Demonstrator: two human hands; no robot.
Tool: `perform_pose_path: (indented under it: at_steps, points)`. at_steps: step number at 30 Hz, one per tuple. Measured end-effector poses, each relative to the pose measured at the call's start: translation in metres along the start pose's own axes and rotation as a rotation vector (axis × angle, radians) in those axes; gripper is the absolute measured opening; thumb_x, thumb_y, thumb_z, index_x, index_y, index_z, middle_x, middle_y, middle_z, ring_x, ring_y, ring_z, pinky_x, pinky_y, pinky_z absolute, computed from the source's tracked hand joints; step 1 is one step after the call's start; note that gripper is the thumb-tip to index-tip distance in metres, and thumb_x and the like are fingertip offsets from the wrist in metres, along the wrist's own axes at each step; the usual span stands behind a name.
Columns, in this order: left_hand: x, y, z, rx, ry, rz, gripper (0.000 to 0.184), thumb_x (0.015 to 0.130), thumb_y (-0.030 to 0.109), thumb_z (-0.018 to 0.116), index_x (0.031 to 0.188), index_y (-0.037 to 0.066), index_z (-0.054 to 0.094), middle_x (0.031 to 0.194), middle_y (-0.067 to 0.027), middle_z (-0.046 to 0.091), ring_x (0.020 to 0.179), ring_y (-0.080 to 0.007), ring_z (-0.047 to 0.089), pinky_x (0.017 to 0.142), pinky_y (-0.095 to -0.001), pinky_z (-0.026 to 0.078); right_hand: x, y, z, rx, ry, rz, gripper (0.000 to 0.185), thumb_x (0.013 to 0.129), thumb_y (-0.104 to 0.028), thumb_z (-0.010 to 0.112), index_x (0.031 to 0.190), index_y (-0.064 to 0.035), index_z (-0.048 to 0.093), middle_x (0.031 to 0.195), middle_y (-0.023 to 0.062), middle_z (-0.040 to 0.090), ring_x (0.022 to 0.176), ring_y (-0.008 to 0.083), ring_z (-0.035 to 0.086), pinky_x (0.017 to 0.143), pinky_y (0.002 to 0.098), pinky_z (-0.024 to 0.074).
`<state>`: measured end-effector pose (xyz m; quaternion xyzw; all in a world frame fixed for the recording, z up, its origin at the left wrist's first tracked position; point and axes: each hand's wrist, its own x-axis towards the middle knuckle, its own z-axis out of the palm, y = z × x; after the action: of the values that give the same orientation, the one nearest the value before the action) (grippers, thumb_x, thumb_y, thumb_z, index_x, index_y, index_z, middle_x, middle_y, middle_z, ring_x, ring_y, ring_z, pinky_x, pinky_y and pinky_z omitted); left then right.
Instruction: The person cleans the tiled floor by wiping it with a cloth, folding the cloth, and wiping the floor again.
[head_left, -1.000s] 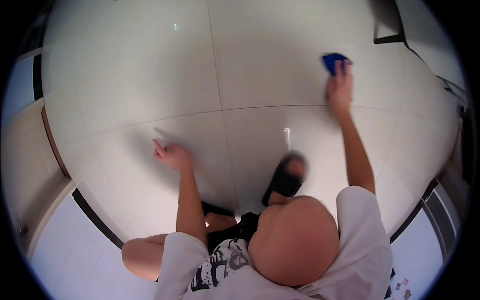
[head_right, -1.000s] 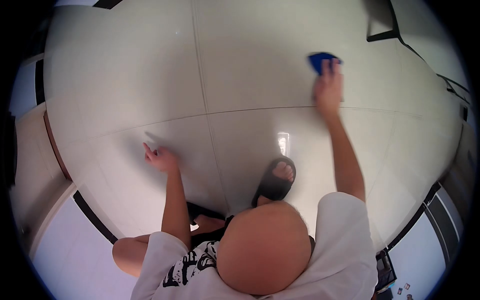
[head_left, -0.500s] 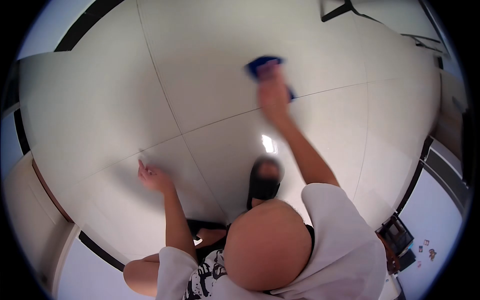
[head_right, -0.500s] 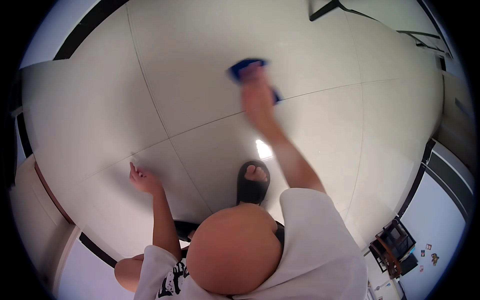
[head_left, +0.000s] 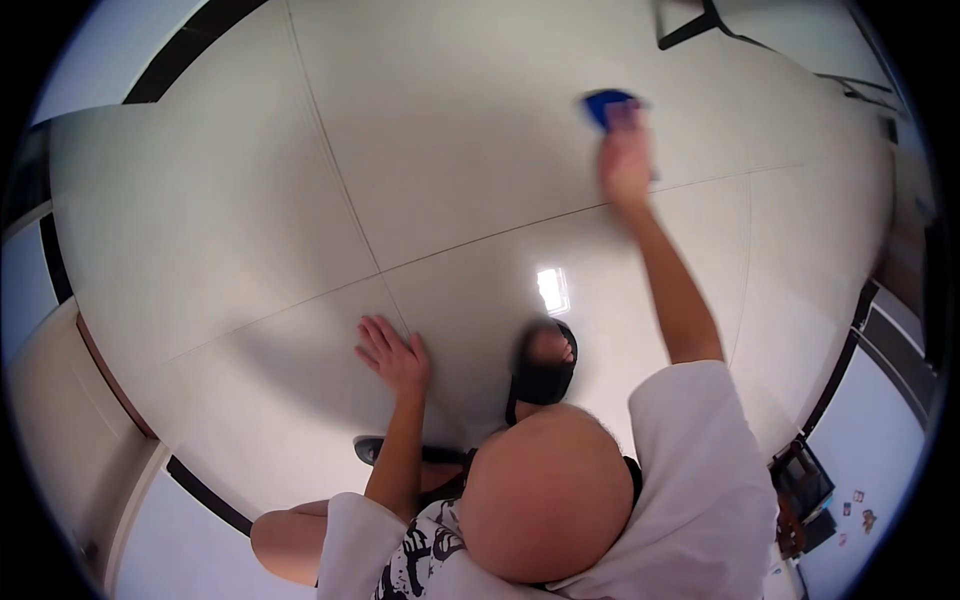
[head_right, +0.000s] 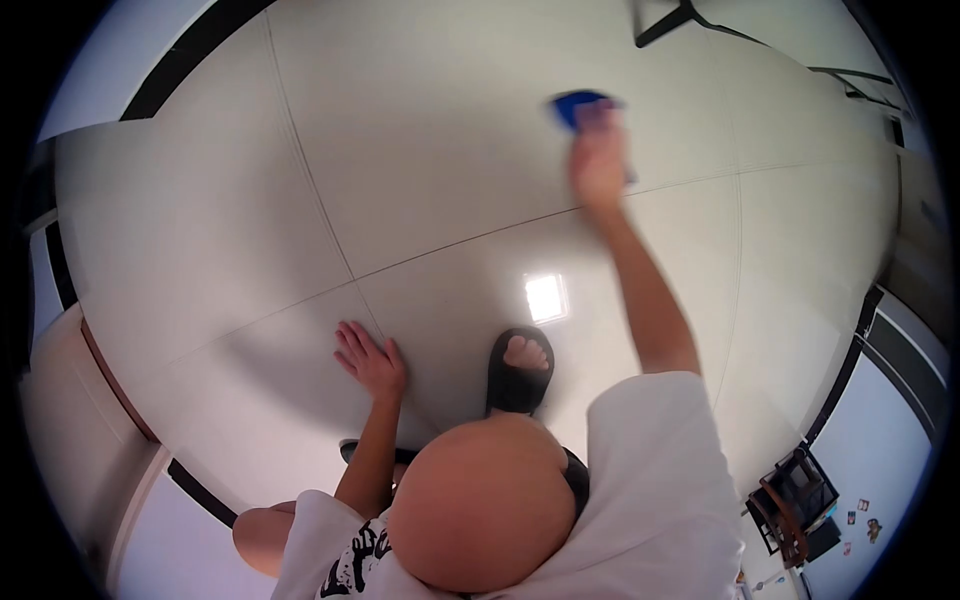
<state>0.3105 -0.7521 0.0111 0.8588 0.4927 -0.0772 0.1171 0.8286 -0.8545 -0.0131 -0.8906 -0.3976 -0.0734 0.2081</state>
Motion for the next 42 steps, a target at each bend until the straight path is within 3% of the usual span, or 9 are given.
perform_pose_path:
  at_steps: [6,13,17,18,23,24,26,32,42]
  points:
    - [-0.006,-0.016,-0.002,-0.073,0.041,-0.184,0.09,0.102,0.051,0.05,0.168,-0.001,0.017,0.177,-0.0234,0.013,0.165,-0.0398,0.009,0.128,-0.0644,0.002,0.024,0.086,-0.016,-0.239,0.196,0.364,0.057,0.102,-0.022,0.055,0.156,-0.0062,0.051,0.161,0.034,0.04,0.147,0.0515,0.042,0.122,0.0524,0.0367]
    - [-0.024,-0.034,-0.002,-0.05,0.141,-0.428,0.09,0.105,0.054,0.045,0.169,-0.001,0.014,0.177,-0.0224,0.013,0.165,-0.0392,0.009,0.129,-0.0628,0.004,0.005,-0.189,0.06,0.447,0.015,0.241,0.05,0.105,-0.014,0.052,0.154,-0.0014,0.051,0.161,0.0262,0.045,0.149,0.0448,0.043,0.122,0.0511,0.038]
    - [-0.046,-0.065,0.01,0.0,0.151,-0.64,0.09,0.106,0.057,0.04,0.17,0.0,0.012,0.178,-0.0194,0.012,0.165,-0.037,0.008,0.13,-0.0611,0.006,-0.1,-0.365,0.111,0.728,-0.37,-0.265,0.051,0.102,-0.017,0.049,0.152,-0.0093,0.055,0.168,0.0161,0.04,0.155,0.0345,0.037,0.129,0.0449,0.0286]
    - [-0.053,-0.07,0.014,0.01,0.142,-0.704,0.09,0.106,0.058,0.04,0.17,0.001,0.012,0.178,-0.0192,0.013,0.165,-0.0367,0.008,0.13,-0.061,0.006,-0.106,-0.39,0.088,0.143,-0.395,-0.618,0.057,0.093,-0.013,0.059,0.15,-0.0099,0.057,0.167,0.0161,0.041,0.155,0.0355,0.038,0.129,0.0457,0.0316]
    - [-0.053,-0.075,0.02,-0.064,0.149,-0.767,0.09,0.104,0.059,0.04,0.17,0.003,0.013,0.178,-0.0187,0.014,0.165,-0.0361,0.009,0.13,-0.06,0.006,-0.086,-0.372,0.079,0.268,-0.436,-0.731,0.046,0.1,-0.016,0.055,0.145,-0.0082,0.06,0.161,0.0148,0.049,0.15,0.0329,0.044,0.127,0.0454,0.0341]
    - [-0.054,-0.073,0.017,-0.059,0.143,-0.768,0.091,0.104,0.059,0.041,0.17,0.003,0.013,0.178,-0.0187,0.014,0.165,-0.036,0.009,0.13,-0.0596,0.006,-0.08,-0.347,0.103,0.86,-0.453,-0.388,0.043,0.101,-0.014,0.055,0.143,-0.0078,0.061,0.159,0.0158,0.05,0.15,0.0334,0.044,0.127,0.046,0.0343]
    - [-0.055,-0.071,0.017,-0.073,0.167,-0.751,0.092,0.103,0.059,0.041,0.17,0.003,0.013,0.178,-0.0184,0.014,0.165,-0.0359,0.009,0.131,-0.0588,0.006,-0.021,-0.277,0.08,0.085,-0.372,-0.581,0.042,0.102,-0.01,0.054,0.143,-0.0057,0.06,0.153,0.0203,0.053,0.147,0.0364,0.045,0.125,0.0497,0.0353]
    - [-0.055,-0.069,0.011,-0.112,0.187,-0.744,0.091,0.101,0.054,0.045,0.17,0.003,0.014,0.178,-0.0182,0.014,0.165,-0.0365,0.008,0.13,-0.0587,0.006,0.056,-0.086,0.033,0.102,-0.014,0.015,0.051,0.103,-0.016,0.059,0.153,-0.0092,0.056,0.165,0.0263,0.04,0.147,0.0478,0.044,0.119,0.0496,0.042]
    - [-0.052,-0.066,0.014,-0.087,0.221,-0.726,0.09,0.1,0.053,0.048,0.17,0.004,0.018,0.177,-0.0192,0.017,0.165,-0.0373,0.011,0.13,-0.0599,0.007,-0.107,-0.343,0.075,0.339,-0.374,-0.413,0.05,0.101,-0.013,0.054,0.151,-0.0039,0.055,0.165,0.0192,0.043,0.152,0.0402,0.041,0.125,0.0486,0.0368]
